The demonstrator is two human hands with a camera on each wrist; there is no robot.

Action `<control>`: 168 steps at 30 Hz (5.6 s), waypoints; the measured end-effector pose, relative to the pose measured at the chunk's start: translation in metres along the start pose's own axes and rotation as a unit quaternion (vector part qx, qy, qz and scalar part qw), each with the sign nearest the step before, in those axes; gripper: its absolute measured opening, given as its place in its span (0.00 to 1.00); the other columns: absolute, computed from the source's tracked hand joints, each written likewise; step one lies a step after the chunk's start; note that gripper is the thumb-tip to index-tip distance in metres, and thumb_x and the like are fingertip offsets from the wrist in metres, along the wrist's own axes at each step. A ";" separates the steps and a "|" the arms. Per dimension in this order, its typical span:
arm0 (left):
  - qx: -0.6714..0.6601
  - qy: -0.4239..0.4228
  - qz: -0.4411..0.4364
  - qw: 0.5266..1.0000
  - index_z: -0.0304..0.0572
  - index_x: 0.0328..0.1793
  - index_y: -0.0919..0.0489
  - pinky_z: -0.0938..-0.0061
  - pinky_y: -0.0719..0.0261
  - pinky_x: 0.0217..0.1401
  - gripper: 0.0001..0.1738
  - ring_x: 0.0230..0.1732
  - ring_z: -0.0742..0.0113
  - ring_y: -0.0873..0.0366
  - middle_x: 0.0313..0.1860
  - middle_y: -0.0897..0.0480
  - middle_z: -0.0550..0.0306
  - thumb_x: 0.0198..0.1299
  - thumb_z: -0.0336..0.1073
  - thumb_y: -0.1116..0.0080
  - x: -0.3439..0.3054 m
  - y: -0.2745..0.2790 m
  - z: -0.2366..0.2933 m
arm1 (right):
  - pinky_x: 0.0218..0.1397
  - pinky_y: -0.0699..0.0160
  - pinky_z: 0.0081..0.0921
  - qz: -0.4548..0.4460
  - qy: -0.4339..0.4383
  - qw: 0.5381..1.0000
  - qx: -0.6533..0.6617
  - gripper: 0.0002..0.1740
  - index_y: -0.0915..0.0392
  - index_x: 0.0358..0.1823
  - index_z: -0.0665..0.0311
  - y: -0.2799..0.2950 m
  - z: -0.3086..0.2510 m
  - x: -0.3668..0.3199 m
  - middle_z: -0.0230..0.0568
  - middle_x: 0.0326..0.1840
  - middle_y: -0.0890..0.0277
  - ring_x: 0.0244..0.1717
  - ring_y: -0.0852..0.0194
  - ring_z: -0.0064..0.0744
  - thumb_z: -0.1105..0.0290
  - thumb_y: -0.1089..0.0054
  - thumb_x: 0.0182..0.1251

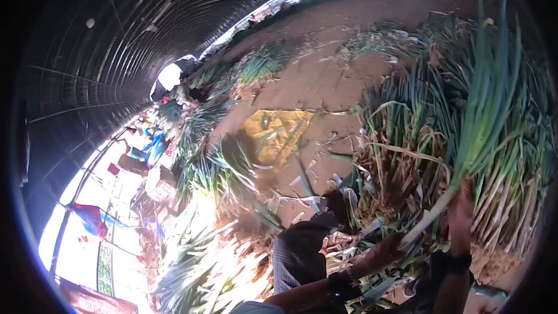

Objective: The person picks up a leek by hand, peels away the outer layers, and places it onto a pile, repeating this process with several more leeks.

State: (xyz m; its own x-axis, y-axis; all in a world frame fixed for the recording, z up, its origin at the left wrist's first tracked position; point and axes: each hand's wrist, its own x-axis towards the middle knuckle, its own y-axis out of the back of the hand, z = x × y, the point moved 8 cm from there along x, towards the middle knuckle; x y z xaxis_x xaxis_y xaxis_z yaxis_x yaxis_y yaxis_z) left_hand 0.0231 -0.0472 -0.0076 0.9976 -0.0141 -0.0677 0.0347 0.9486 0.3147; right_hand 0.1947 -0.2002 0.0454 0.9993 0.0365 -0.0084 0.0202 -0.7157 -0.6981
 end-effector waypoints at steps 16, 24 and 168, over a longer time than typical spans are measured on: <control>0.019 -0.176 0.105 0.979 0.38 0.72 0.49 0.64 0.35 0.58 0.36 0.60 0.51 0.33 0.60 0.32 0.39 0.59 0.38 0.49 0.062 0.047 0.046 | 0.47 0.31 0.42 -0.207 0.013 0.600 -0.773 0.20 0.30 0.53 0.70 -0.021 0.053 -0.041 0.62 0.47 0.32 0.48 0.33 0.61 0.64 0.53 0.65; -0.124 -0.246 0.159 0.948 0.36 0.72 0.49 0.72 0.35 0.62 0.35 0.60 0.66 0.32 0.61 0.30 0.45 0.62 0.35 0.48 0.068 0.107 0.087 | 0.45 0.28 0.41 -0.401 0.176 0.547 -0.713 0.16 0.25 0.47 0.65 -0.027 0.127 -0.105 0.54 0.37 0.27 0.45 0.27 0.46 0.65 0.47 0.59; -0.249 0.255 -0.370 0.858 0.32 0.69 0.44 0.84 0.40 0.22 0.28 0.21 0.82 0.41 0.26 0.32 0.65 0.65 0.31 0.51 -0.025 -0.020 0.039 | 0.20 0.41 0.13 0.047 0.126 0.952 0.276 0.14 0.35 0.53 0.64 0.090 -0.125 -0.021 0.30 0.27 0.37 0.19 0.47 0.16 0.65 0.58 0.72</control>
State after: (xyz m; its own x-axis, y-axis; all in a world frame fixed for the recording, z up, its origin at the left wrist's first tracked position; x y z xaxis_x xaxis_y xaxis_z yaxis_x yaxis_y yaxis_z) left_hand -0.0003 -0.0781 0.0246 0.5538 -0.6505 -0.5198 0.4904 0.7593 -0.4278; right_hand 0.1799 -0.3527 0.0719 0.9728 -0.2291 0.0338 -0.0201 -0.2288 -0.9733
